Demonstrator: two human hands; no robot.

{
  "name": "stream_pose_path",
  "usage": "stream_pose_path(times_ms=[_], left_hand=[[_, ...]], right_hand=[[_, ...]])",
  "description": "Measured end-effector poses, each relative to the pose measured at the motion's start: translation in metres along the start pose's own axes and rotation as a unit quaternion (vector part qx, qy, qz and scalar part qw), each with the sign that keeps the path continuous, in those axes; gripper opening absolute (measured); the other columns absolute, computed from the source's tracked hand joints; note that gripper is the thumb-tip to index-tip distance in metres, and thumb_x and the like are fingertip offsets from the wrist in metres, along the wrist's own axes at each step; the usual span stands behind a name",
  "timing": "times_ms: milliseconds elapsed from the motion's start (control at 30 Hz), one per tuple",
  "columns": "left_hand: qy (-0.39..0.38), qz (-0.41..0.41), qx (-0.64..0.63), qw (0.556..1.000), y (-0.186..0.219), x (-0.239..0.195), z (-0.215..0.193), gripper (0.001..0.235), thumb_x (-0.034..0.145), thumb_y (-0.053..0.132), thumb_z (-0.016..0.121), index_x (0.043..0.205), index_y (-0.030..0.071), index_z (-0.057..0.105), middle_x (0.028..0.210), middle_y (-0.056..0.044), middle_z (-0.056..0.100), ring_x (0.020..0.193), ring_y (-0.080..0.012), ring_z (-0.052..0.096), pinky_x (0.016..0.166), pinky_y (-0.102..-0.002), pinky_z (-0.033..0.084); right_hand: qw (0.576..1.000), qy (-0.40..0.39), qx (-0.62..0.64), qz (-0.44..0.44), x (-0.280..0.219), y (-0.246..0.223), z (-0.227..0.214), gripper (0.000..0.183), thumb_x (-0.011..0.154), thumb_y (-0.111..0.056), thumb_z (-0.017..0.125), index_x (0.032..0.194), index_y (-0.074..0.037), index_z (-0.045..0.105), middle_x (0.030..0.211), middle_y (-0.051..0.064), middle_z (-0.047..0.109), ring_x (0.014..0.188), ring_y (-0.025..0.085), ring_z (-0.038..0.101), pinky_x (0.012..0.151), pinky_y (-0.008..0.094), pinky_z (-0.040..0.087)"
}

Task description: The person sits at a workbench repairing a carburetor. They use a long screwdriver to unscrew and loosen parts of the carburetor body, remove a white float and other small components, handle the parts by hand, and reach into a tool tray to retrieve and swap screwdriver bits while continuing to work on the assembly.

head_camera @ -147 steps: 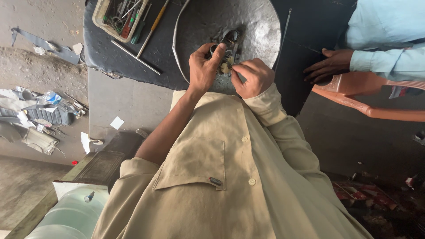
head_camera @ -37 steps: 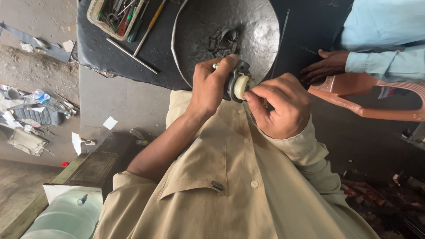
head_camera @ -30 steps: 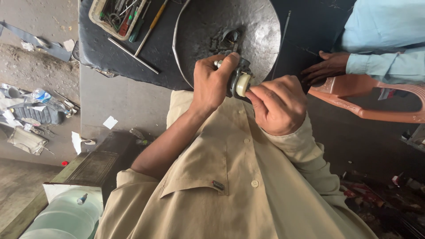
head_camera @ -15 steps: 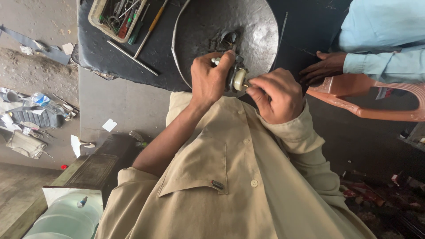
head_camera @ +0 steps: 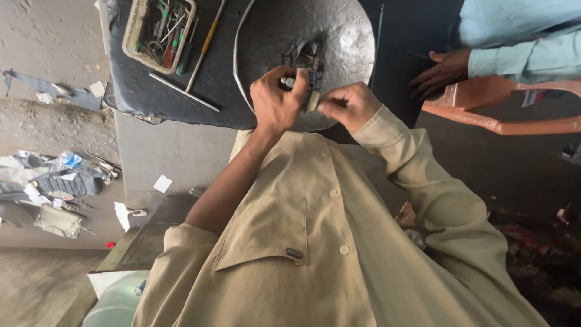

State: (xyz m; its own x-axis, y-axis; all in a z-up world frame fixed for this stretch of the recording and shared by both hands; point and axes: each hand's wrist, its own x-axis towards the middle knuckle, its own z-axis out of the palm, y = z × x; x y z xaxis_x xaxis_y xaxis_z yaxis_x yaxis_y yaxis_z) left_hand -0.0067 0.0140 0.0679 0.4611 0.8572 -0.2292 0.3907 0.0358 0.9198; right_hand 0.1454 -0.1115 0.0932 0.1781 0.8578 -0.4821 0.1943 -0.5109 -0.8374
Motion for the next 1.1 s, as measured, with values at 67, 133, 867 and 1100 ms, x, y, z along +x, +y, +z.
stream_pose_path(times_ms=[67,133,867,1100], left_hand=[[-0.014,-0.024,0.006,1.000,-0.001,0.005,-0.004,0.039,0.087,0.035,0.070,0.091,-0.003,0.077,0.062,-0.015,0.071,0.057,-0.0204,0.073,0.059,-0.032,0.056],[-0.030,-0.061,0.006,0.998,-0.001,0.009,-0.010,0.040,0.087,0.036,0.069,0.091,-0.003,0.077,0.059,-0.015,0.070,0.054,-0.0202,0.072,0.058,-0.032,0.055],[-0.217,-0.352,-0.350,0.840,-0.060,0.059,-0.042,0.035,0.093,0.050,0.058,0.084,0.016,0.065,0.071,0.001,0.064,0.056,-0.0111,0.057,0.046,-0.027,0.034],[-0.205,-0.383,-0.399,0.807,-0.087,0.058,-0.048,0.036,0.092,0.050,0.053,0.082,0.017,0.063,0.068,0.002,0.062,0.055,-0.0095,0.054,0.044,-0.025,0.029]], right_hand=[[0.999,0.027,-0.041,-0.019,-0.001,-0.014,0.005,0.015,0.091,-0.013,0.075,0.097,0.000,0.077,0.076,0.006,0.073,0.066,0.011,0.062,0.062,0.026,0.050],[0.990,0.078,-0.086,-0.078,-0.005,-0.026,0.012,0.013,0.091,-0.010,0.077,0.098,0.001,0.076,0.084,0.008,0.075,0.073,0.011,0.069,0.067,0.026,0.054],[0.904,0.247,0.335,0.097,-0.014,0.059,0.059,0.025,0.095,-0.017,0.072,0.110,0.002,0.077,0.086,0.007,0.073,0.066,0.005,0.057,0.052,0.020,0.037],[0.873,0.327,0.313,0.183,0.095,0.205,0.080,0.025,0.086,-0.018,0.080,0.104,0.000,0.078,0.083,0.003,0.073,0.060,0.004,0.056,0.048,0.021,0.040]])
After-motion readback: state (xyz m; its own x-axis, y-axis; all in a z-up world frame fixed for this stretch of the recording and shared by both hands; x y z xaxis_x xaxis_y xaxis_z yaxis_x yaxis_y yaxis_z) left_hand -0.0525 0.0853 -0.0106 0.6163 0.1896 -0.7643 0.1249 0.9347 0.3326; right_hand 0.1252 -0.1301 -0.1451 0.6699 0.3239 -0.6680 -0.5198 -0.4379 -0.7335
